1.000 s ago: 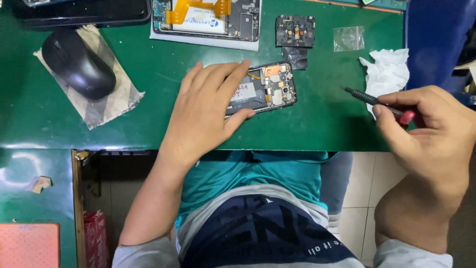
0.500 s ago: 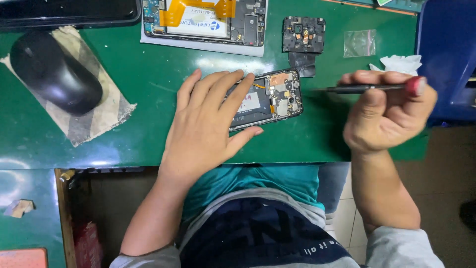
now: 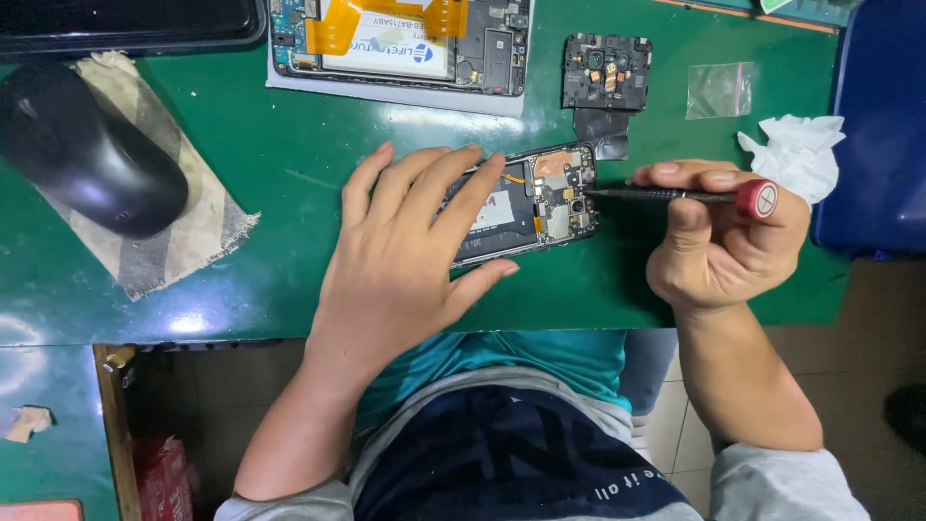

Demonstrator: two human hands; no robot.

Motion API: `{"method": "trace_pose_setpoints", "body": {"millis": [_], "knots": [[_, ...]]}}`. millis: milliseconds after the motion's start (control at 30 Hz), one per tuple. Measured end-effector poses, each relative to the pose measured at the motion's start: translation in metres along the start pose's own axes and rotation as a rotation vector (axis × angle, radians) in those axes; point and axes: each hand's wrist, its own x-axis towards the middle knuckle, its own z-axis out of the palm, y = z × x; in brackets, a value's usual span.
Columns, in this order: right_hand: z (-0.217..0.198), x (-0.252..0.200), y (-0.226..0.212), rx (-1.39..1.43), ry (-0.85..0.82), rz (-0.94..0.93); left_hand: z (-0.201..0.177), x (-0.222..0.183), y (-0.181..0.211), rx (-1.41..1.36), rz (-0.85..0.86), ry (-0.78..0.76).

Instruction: The person is disassembling a mobile phone by removing internal screws and prying out the motherboard and other components.

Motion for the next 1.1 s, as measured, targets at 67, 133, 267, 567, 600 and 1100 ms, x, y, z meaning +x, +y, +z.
{"method": "trace_pose_setpoints", "body": {"millis": [67,133,267,567,600,1100], "knots": [[0.0,0.001,-0.001,-0.009,-0.015,0.006,0.0,0.0,0.0,-0.002,0.0,0.0],[0.0,0.001,-0.003,-0.017,-0.032,0.01,0.0,0.0,0.0,-0.004,-0.001,0.001],[-0.001,0.002,-0.003,-0.028,-0.051,0.004,0.0,0.0,0.0,-0.011,-0.006,-0.004],[-0.01,0.027,-0.018,-0.091,-0.29,-0.055,-0.009,0.003,0.003,-0.032,-0.004,-0.072],[-0.014,0.033,-0.022,-0.064,-0.434,0.009,-0.013,0.005,0.005,-0.044,0.005,-0.125],[-0.023,0.095,-0.016,-0.059,-0.852,-0.026,0.007,0.095,0.004,-0.733,0.174,-0.548]]}}
